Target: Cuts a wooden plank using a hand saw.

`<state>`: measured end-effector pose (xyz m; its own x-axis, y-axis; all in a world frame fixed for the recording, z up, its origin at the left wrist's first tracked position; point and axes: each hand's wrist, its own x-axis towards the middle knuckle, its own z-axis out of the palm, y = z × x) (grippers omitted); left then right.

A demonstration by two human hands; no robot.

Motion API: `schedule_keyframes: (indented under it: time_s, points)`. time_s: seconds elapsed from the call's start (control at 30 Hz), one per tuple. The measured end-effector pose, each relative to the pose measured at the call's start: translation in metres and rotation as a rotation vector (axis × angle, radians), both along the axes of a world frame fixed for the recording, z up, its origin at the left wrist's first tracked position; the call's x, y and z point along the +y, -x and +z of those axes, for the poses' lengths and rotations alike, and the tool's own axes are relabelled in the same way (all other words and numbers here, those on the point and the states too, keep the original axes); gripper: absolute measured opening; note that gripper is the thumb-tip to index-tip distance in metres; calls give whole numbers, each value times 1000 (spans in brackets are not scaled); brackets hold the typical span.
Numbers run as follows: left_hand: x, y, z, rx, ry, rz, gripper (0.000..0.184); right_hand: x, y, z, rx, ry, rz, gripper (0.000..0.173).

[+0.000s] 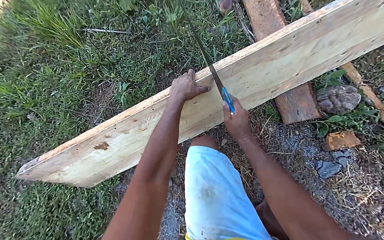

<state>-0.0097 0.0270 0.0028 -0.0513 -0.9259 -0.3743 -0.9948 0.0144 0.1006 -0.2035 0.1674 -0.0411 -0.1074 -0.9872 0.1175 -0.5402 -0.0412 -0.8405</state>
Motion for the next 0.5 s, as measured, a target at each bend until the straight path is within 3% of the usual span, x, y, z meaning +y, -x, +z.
schedule_keyframes:
  time_s: [0.1, 0.23, 0.37, 0.43, 0.5]
  points:
    - [8, -11, -4, 45, 20, -5, 100, 22, 8, 23, -10, -118, 38, 42]
    - [1, -22, -25, 98, 105, -59, 106, 108, 62, 40, -26, -253, 18, 42]
    - [-7, -4, -7, 107, -44, -43, 111, 186, 101, 72, -63, -282, 27, 40]
    - [-10, -5, -12, 72, -51, -59, 116, 201, 108, 77, -73, -289, 21, 39]
    - [-13, -3, -18, 47, -30, -69, 117, 179, 104, 63, -80, -262, 32, 40]
